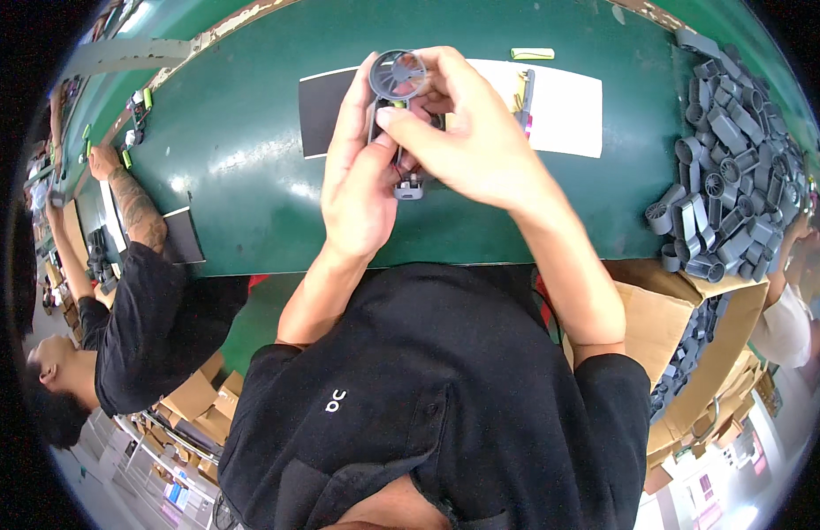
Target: The person assembles handheld fans by inserting batteries, motor units, and circuit components into plastic casing halves, attaching foam pads, snapping the casing pieces together, and placing the assembled devices onto the conveyor belt.
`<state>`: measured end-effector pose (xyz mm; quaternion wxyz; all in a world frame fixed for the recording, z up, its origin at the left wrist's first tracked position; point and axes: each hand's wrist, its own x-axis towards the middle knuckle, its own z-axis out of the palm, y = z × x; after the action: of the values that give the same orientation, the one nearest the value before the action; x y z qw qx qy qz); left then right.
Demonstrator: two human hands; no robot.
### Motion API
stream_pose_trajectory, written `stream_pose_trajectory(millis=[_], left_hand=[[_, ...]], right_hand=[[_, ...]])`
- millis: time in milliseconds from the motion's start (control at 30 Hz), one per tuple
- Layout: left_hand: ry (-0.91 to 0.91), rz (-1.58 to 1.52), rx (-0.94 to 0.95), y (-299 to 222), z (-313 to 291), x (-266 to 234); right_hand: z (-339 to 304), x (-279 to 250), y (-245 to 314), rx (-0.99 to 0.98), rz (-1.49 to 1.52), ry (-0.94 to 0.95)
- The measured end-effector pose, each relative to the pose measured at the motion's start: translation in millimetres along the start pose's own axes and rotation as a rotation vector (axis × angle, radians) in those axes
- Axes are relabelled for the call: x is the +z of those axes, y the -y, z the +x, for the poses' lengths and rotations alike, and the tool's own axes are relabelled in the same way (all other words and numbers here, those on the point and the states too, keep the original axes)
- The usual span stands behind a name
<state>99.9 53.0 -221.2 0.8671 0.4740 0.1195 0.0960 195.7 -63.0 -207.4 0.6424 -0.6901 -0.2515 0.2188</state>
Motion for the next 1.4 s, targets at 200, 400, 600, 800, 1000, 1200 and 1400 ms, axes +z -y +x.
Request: stream_pose_trajectory(millis=[200, 400, 600, 800, 1000, 1200, 1400], left_hand=[[0.143, -0.189, -0.043, -27, 4, -1], [0.209, -0.285, -0.034, -39, 0, 10], [0.216, -0.232, -0.031, -45, -3, 11], [-0.021, 0.118, 0.069, -38, -7, 11], [0.132, 0.182, -0.018, -37, -7, -2], [0.393, 0.084, -0.049, -41, -10, -6], [0.405, 0.444, 0.123, -39, -6, -11]], right_hand=[[-26, -36, 17, 0.058, 0.09, -0.01], [-56, -35, 8, 0.339, 0.355, 0.348], [-60, -31, -14, 0.453, 0.674, 0.373], [-58, -33, 11, 0.184, 0.345, -0.014], [-48, -32, 36, 0.079, 0.145, -0.088], [-34, -28, 43, 0.012, -0.023, -0.164], [-28, -26, 50, 0.002, -0.143, -0.215]])
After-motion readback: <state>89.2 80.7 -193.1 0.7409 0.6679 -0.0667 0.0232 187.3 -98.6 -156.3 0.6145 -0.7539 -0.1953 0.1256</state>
